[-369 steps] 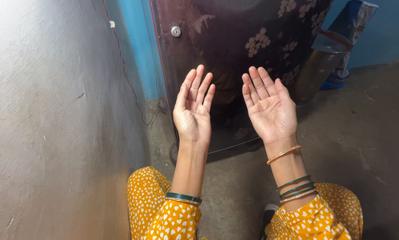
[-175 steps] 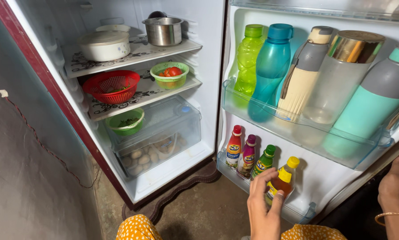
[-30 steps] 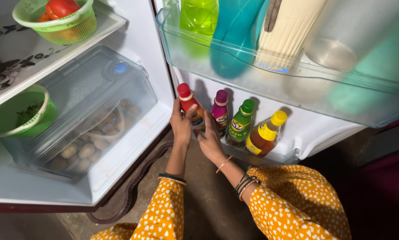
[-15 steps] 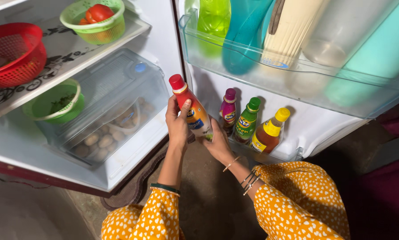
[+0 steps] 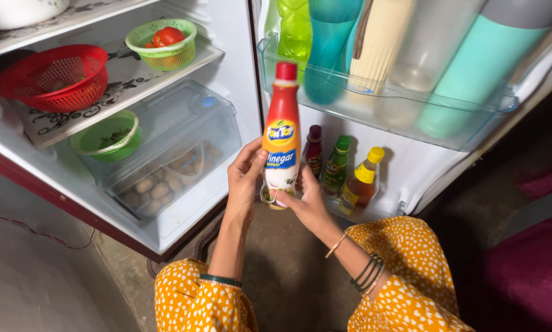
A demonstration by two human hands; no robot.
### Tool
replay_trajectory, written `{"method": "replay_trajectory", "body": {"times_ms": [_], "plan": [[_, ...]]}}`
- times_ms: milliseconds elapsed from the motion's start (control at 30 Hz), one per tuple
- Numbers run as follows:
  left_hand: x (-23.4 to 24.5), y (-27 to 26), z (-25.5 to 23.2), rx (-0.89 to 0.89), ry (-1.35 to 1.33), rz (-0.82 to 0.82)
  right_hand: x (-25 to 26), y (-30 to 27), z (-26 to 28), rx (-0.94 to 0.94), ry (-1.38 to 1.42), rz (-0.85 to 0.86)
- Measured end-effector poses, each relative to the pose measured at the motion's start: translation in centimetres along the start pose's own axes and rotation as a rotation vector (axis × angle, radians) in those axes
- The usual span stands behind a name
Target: The person sits on the floor in front of an open refrigerator and removes items one at a time: condiment bottles from the door shelf, water bottles and flasks from the door racks, and bowls of vegetables from the inner shelves, placing each on the adjacent kitchen counter.
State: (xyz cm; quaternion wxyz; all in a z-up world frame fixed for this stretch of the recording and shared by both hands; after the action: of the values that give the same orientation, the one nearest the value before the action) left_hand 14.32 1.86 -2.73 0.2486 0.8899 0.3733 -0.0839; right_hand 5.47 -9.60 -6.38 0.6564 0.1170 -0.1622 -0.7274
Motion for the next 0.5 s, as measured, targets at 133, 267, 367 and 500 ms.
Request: {"method": "replay_trajectory", "body": {"times_ms": [133, 267, 367, 500], "plan": [[-3.0, -1.1, -2.7, -0.007, -0.017, 0.065, 0.6, -1.0, 4.9, 0.047, 0.014, 0.019], [-6.5, -1.0, -5.8, -0.077, -0.003, 0.132, 1.7, -2.0, 9.3, 0.111, -0.004, 0.016], [-9.1, -0.8, -7.5, -0.118, -0.016, 0.181, 2.8, -2.7, 12.1, 0.151, -0.049, -0.010], [-12.4, -0.5, -8.4, -0.140, -0.071, 0.227, 4.6, -4.2, 15.2, 0.123, -0.196, -0.124]]}}
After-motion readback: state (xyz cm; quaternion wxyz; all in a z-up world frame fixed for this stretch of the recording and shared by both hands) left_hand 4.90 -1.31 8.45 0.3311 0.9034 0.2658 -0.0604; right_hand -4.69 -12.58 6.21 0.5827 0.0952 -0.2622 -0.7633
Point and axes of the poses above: each hand's wrist, its own y-axis towards the middle knuckle, its own x-axis out of the back of the hand, z = x × y, the point moved 7 cm from there along y, towards the middle knuckle, and after that the axes turned 13 degrees about z, right-handed, at the moved point
